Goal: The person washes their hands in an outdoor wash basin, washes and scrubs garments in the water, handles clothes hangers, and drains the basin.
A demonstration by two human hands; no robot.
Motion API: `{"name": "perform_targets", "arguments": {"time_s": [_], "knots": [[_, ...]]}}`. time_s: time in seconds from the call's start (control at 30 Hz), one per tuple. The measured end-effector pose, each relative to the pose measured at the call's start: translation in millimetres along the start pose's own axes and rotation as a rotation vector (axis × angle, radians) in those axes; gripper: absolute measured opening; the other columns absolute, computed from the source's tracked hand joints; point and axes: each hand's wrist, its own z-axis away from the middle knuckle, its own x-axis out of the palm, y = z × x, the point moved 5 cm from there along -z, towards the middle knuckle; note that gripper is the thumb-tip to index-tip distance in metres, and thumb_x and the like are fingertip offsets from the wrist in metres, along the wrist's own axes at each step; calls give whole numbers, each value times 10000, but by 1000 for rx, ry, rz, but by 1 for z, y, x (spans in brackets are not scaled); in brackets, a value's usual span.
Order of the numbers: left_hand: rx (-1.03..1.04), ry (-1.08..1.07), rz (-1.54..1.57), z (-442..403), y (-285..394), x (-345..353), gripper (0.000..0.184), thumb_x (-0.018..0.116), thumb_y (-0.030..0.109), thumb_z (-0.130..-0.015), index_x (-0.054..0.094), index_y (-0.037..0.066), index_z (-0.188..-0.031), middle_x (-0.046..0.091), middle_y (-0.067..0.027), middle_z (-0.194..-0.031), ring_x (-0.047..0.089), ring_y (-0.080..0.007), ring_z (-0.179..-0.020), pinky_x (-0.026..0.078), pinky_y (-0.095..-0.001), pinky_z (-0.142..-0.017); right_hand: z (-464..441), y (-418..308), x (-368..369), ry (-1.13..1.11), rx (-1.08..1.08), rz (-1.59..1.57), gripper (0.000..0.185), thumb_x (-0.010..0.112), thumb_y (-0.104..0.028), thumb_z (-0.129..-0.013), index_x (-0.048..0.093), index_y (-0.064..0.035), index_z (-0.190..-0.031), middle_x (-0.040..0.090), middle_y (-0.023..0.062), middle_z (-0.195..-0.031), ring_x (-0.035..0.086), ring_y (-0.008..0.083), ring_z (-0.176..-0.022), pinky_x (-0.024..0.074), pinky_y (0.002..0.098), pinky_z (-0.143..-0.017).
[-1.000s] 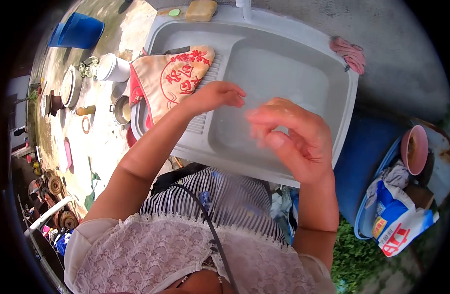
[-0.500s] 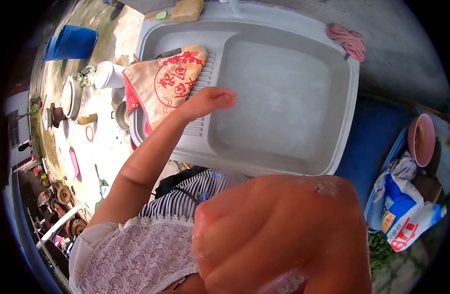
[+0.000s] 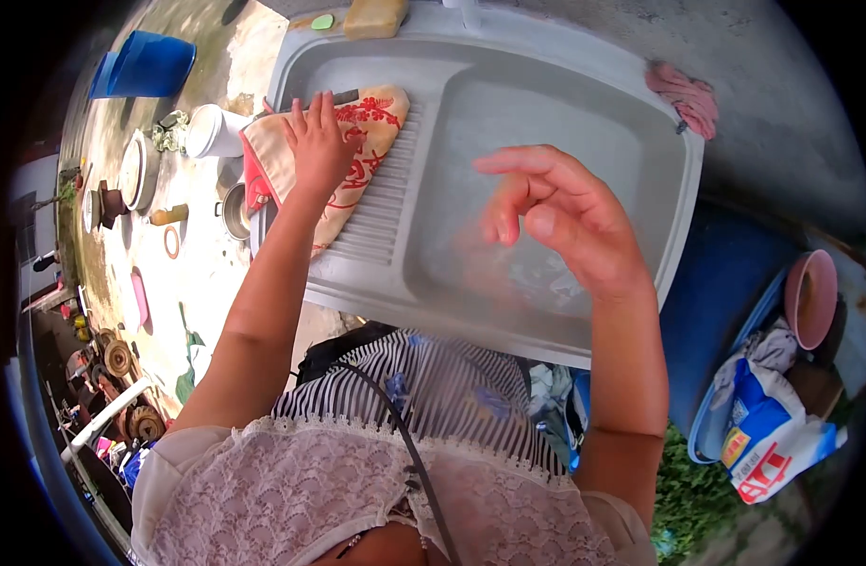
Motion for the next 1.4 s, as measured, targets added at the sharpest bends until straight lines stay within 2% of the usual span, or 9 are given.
{"name": "perform_targets", "arguments": {"time_s": [0.07, 0.2, 0.4, 0.57, 0.7, 1.0, 1.13, 1.3, 1.4], "knots": [[-79, -248, -188, 0, -42, 22, 528, 764, 246, -892, 633, 117, -1386, 712, -123, -1299, 649, -339, -1222, 206, -725, -1192, 11, 68, -54, 304, 208, 267, 524, 701, -247, -1016, 559, -61, -1485, 666, 59, -1119, 629, 170, -1113, 517, 353, -982], [-94, -715, 560, 4, 25, 13, 368, 738, 161, -901, 719, 84, -1261, 710, -152, -1176, 677, -337, -1130, 500, -476, -1026, 29, 157, -91, 597, 267, 641, 543, 708, -245, -1024, 534, -138, -1527, 661, 76, -1269, 629, 200, -1203, 518, 371, -1035], [254, -616, 778, 60, 192, 34, 641, 814, 341, -862, 625, 33, -1392, 671, -196, -1222, 637, -389, -1174, 506, -450, -1037, 49, 196, -136, 768, 411, 508, 737, 733, -270, -1003, 373, -210, -1643, 509, 166, -1557, 593, 298, -1341, 561, 429, -1009], [478, -688, 332, 89, 237, 91, 921, 724, 539, -900, 342, 189, -1661, 219, -156, -1751, 157, -417, -1622, 190, -722, -1236, 80, 226, -175, 713, 695, 1406, 798, 632, -509, -1007, 270, -313, -1691, 46, 121, -1793, 76, 507, -1611, 236, 831, -1137], [459, -843, 162, 101, 243, 148, 1110, 752, 670, -825, 222, 251, -1706, 71, -64, -1800, -51, -376, -1650, -59, -851, -1162, 77, 266, -182, 622, 807, 1784, 751, 558, -513, -1026, 264, -337, -1695, 83, 119, -1795, 157, 513, -1598, 210, 753, -1206], [355, -1055, 213, 102, 244, 178, 890, 730, 558, -873, 387, 205, -1614, 332, -128, -1698, 309, -392, -1568, 276, -728, -1197, 78, 302, -199, 555, 866, 1637, 783, 569, -464, -1026, 275, -175, -1692, 167, 184, -1767, 256, 460, -1580, 221, 614, -1273], [491, -1189, 413, 95, 256, 172, 649, 643, 413, -947, 496, 140, -1517, 515, -173, -1517, 484, -399, -1418, 401, -563, -1165, 83, 306, -199, 813, 198, 1912, 701, 547, -465, -1031, 410, -115, -1623, 276, 210, -1723, 292, 435, -1569, 215, 591, -1278], [478, -544, 695, 70, 240, 142, 509, 726, 317, -898, 658, 39, -1319, 720, -217, -1131, 699, -415, -1098, 560, -507, -994, 88, 248, -204, 615, 727, 1673, 633, 632, -365, -1015, 495, -76, -1560, 421, 212, -1642, 362, 402, -1527, 299, 564, -1241], [101, -632, 785, 88, 198, 151, 606, 724, 319, -900, 598, -9, -1394, 735, -239, -1127, 713, -434, -1048, 567, -517, -981, 107, 273, -212, 1079, 507, 1240, 637, 731, -207, -956, 508, -62, -1535, 537, 192, -1527, 510, 339, -1399, 429, 489, -1149]]}}
